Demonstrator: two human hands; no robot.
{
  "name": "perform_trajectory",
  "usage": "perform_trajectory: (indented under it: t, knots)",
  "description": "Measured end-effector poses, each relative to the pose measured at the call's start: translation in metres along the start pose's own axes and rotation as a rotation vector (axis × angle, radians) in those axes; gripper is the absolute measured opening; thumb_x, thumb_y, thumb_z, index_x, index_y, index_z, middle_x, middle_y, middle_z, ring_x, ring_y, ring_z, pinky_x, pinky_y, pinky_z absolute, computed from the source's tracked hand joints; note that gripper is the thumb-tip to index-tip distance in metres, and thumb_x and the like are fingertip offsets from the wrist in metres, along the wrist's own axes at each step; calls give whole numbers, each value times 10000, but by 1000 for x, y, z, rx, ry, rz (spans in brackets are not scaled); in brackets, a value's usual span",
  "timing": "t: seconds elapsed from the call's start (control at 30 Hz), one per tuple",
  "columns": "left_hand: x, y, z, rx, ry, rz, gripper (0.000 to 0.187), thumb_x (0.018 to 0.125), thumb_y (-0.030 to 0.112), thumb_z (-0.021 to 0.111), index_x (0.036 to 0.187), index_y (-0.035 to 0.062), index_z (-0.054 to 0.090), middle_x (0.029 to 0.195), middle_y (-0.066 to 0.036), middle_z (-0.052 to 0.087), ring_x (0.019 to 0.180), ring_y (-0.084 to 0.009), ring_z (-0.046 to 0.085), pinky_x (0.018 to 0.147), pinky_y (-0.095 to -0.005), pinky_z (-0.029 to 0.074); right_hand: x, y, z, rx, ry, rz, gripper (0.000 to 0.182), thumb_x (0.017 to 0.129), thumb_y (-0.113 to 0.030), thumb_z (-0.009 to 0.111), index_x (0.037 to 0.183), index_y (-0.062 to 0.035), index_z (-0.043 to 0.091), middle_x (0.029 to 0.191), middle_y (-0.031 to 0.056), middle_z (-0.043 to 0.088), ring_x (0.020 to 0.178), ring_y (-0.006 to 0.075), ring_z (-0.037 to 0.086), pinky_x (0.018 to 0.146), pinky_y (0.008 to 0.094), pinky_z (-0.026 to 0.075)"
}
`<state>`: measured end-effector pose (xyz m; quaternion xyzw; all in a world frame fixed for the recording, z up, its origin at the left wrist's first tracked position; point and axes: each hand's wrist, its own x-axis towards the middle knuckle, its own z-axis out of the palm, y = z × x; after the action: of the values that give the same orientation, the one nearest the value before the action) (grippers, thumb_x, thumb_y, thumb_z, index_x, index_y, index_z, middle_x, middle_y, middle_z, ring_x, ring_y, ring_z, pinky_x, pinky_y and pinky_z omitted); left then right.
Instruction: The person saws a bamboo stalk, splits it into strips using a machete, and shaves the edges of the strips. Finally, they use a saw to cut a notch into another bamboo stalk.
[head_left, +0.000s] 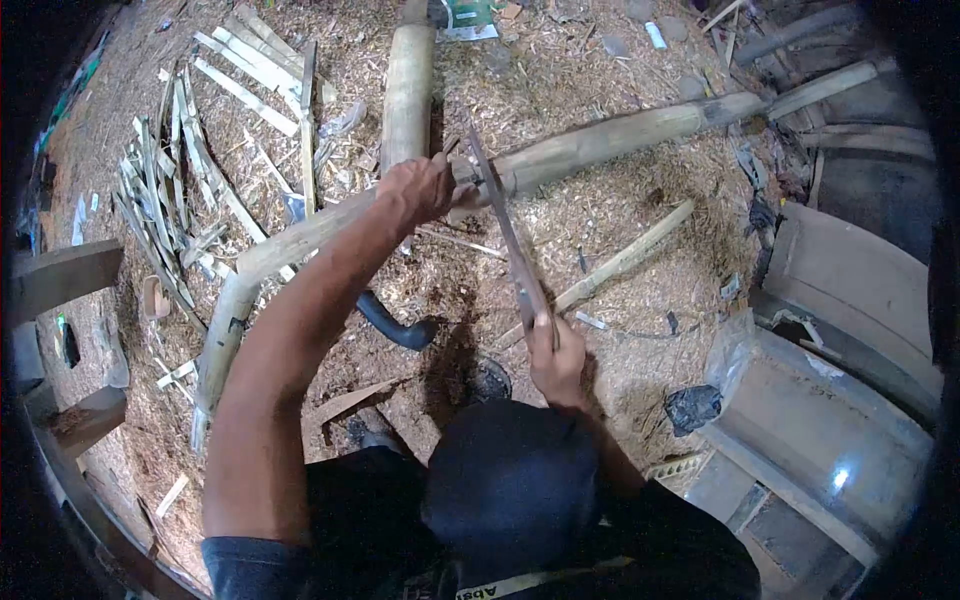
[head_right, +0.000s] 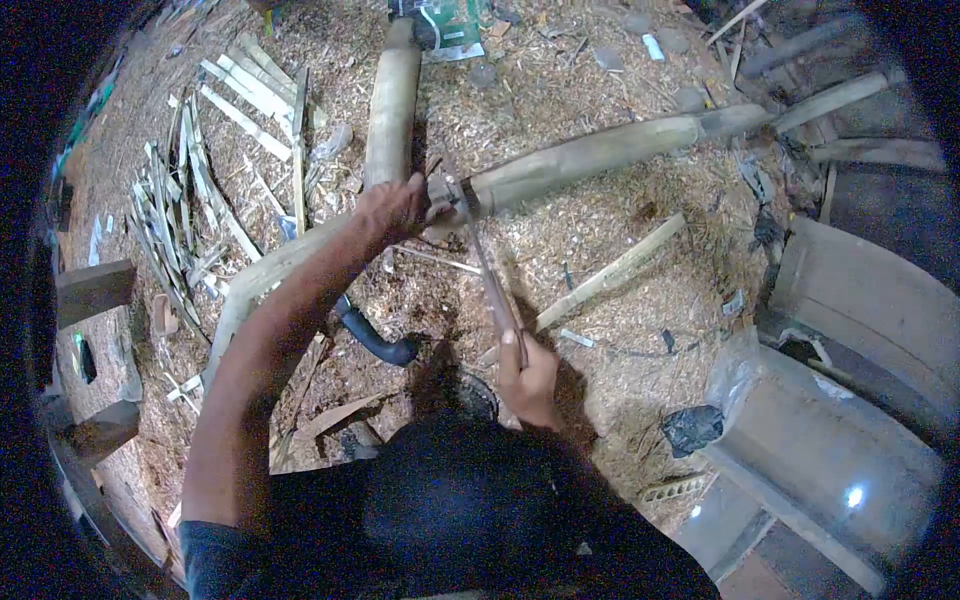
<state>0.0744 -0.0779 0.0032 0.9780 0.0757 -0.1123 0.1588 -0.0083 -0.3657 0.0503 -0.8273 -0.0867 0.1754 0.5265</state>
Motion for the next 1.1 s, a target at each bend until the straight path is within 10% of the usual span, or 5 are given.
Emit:
perform_trajectory:
  t: [0.6,0.73,0.97,1.03,1.1]
  knots:
    - [1,10,-6,120,-218,-13,721,966,663,424,1087,-29,587,965,-227,709,861,-333,732,713,-418,597,92,-26,33,-170,-73,-25,472,1031,-393,483,849,9,648,572,53,519,544,134,508,510,369,394]
    - [-2,10,-7,63,-162,-60,696,979,639,427,1081,-27,601,960,-221,714,885,-333,731,713,-420,589,-1,-48,-14,25,-47,98,441,1027,-369,495,1234,-20,668,642,46,554,555,138,508,543,341,420]
    - [-1,2,2,64,-114,-19,641,982,605,460,1024,-18,602,854,-197,723,779,-333,737,653,-408,590,99,-34,32,-275,-111,-35,477,1035,-402,471,925,24,655,604,95,606,576,193,586,562,385,452]
    - [-2,5,3,91,-136,-33,659,972,620,467,1044,-21,605,888,-194,726,809,-330,736,684,-405,595,52,-54,2,-35,-160,234,521,1034,-432,455,899,29,657,608,100,601,589,209,608,572,413,453]
    - [5,6,3,93,-175,-49,671,969,628,465,1051,-23,605,912,-198,725,835,-328,735,695,-406,595,10,-39,-19,19,-41,5,545,1030,-452,461,841,24,648,593,57,579,576,173,584,564,393,445]
